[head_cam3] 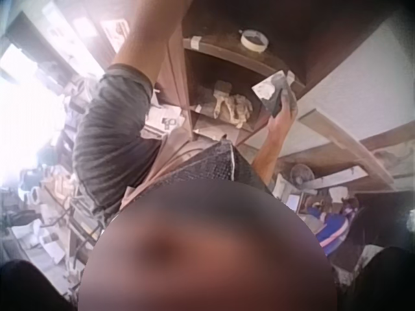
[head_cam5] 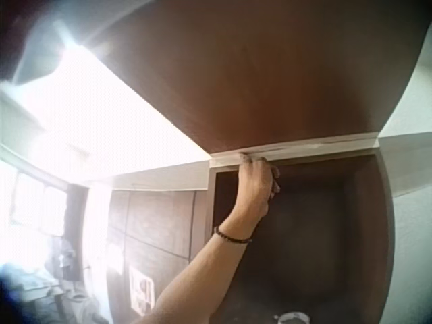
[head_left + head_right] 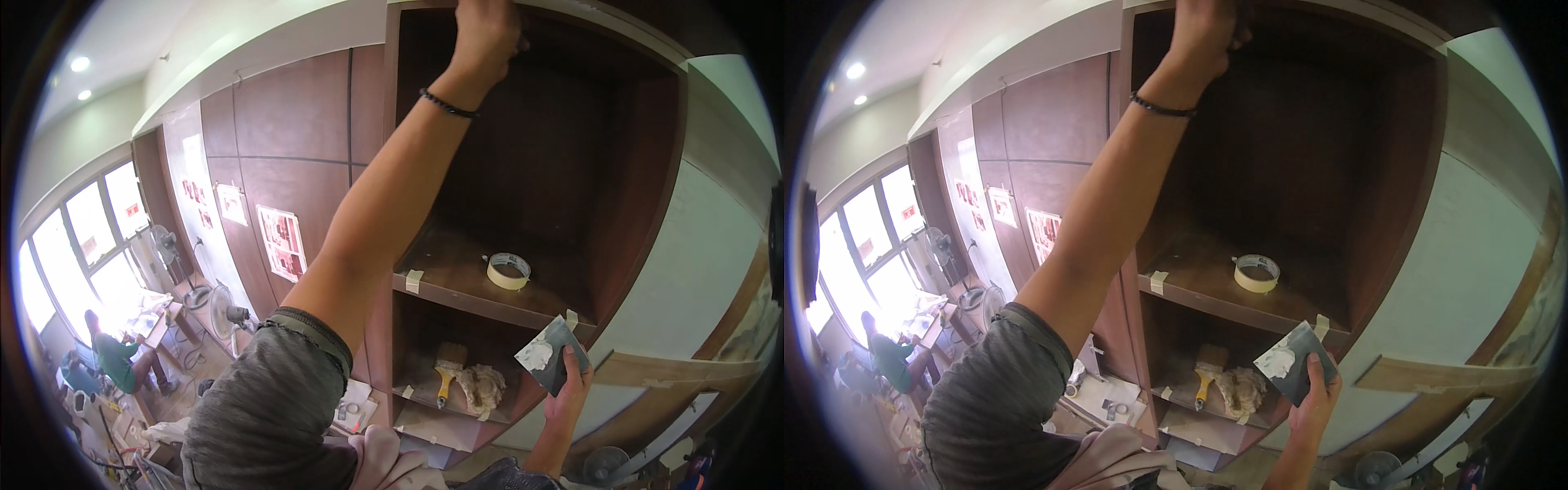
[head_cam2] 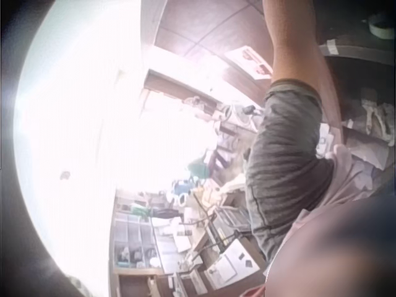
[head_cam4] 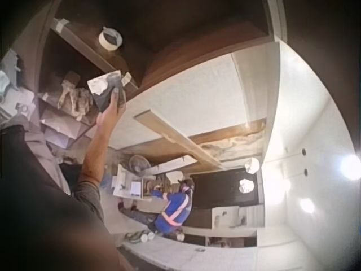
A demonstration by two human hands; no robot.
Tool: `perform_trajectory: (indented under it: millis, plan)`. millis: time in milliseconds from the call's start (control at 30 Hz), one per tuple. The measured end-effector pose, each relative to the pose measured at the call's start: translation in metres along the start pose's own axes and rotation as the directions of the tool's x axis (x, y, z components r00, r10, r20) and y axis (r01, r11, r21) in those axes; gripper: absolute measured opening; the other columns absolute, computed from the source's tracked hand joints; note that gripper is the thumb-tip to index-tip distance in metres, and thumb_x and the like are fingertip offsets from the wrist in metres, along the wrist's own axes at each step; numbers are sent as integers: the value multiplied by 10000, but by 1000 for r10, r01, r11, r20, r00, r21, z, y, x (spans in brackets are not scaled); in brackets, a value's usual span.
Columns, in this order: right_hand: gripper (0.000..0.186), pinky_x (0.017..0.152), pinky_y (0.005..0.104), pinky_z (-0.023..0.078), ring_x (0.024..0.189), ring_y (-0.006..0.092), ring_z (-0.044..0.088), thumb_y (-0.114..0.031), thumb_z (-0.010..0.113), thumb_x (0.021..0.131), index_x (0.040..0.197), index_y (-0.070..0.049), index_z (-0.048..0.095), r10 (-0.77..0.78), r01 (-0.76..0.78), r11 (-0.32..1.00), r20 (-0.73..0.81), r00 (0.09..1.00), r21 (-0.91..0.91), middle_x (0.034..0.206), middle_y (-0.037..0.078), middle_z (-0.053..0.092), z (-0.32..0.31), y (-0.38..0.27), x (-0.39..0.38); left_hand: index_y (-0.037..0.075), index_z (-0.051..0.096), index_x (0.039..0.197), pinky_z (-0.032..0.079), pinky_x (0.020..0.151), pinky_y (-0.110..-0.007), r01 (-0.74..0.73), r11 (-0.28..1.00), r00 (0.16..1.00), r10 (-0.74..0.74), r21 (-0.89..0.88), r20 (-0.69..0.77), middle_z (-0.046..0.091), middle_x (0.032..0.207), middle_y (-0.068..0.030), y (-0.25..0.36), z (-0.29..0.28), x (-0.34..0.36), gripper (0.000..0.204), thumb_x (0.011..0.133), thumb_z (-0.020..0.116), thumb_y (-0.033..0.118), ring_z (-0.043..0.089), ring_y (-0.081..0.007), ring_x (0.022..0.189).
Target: The person applies masking tape along the top edge of a wooden cabinet, then uses a putty knife to apply a white substance along the taped seam. The person works methodically along the edge, smoothing the applied material.
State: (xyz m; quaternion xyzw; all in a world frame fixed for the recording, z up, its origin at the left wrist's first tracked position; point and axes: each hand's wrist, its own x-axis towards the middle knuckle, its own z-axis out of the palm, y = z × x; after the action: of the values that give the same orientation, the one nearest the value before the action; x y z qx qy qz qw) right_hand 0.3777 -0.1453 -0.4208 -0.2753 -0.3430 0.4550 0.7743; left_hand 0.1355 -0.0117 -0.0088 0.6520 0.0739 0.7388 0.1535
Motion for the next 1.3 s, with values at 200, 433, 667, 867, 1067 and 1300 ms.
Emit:
perform_trajectory:
  millis: [200, 433, 667, 867, 1067, 1300]
  plan:
    - [266, 877, 317, 557, 960, 167, 700, -157, 751, 963, 1153, 13, 675, -45, 40, 998, -125, 991, -45, 1056, 78, 720, 13, -10, -8, -4, 574, 803, 420, 431, -332, 105, 975, 992, -88, -197, 91, 553, 621, -94, -3, 48, -5, 511, 1117, 332, 319, 519, -209, 456]
    - [268, 878, 318, 557, 962, 163, 698, -152, 754, 961, 1149, 22, 677, 24, -24, 1000, 3, 1000, -2, 1028, 73, 717, 13, -10, -9, -128, 477, 1411, 478, 412, -307, 24, 996, 996, -31, 91, 78, 641, 746, -110, 32, -26, -35, 477, 1008, 391, 113, 587, -183, 487]
    - [210, 878, 302, 538, 969, 155, 688, -144, 718, 985, 1128, 9, 696, -6, 5, 1000, -30, 1000, -22, 1063, 67, 722, 14, -4, -8, -57, 422, 1522, 559, 715, -576, -3, 227, 973, 226, 974, -50, 713, 864, -329, 41, -92, -30, 612, 996, 494, 249, 715, -488, 814]
    - [188, 879, 300, 534, 973, 150, 683, -140, 711, 989, 1106, 6, 698, 2, -2, 1000, 5, 1000, -24, 1070, 58, 720, 17, -9, -8, -133, 417, 1486, 558, 694, -567, -43, 223, 972, 236, 974, -12, 713, 823, -312, 38, -87, -16, 607, 1008, 472, 236, 714, -480, 762]
    - [175, 864, 299, 543, 965, 152, 689, -142, 715, 990, 1094, -2, 700, -22, 23, 1000, 21, 1000, -15, 1073, 68, 727, 9, -9, -7, -135, 612, 1181, 559, 688, -556, -65, 223, 944, 329, 973, -12, 704, 794, -310, 29, -84, -3, 400, 989, 477, 190, 712, -477, 770]
    - [264, 886, 319, 563, 972, 174, 703, -144, 741, 975, 1177, 8, 666, -15, 14, 999, -44, 999, -32, 1089, 95, 725, -4, -10, -7, -89, 664, 892, 563, 675, -550, -167, 254, 944, 320, 952, 80, 699, 768, -289, 11, -47, 7, 272, 917, 564, 162, 718, -465, 754]
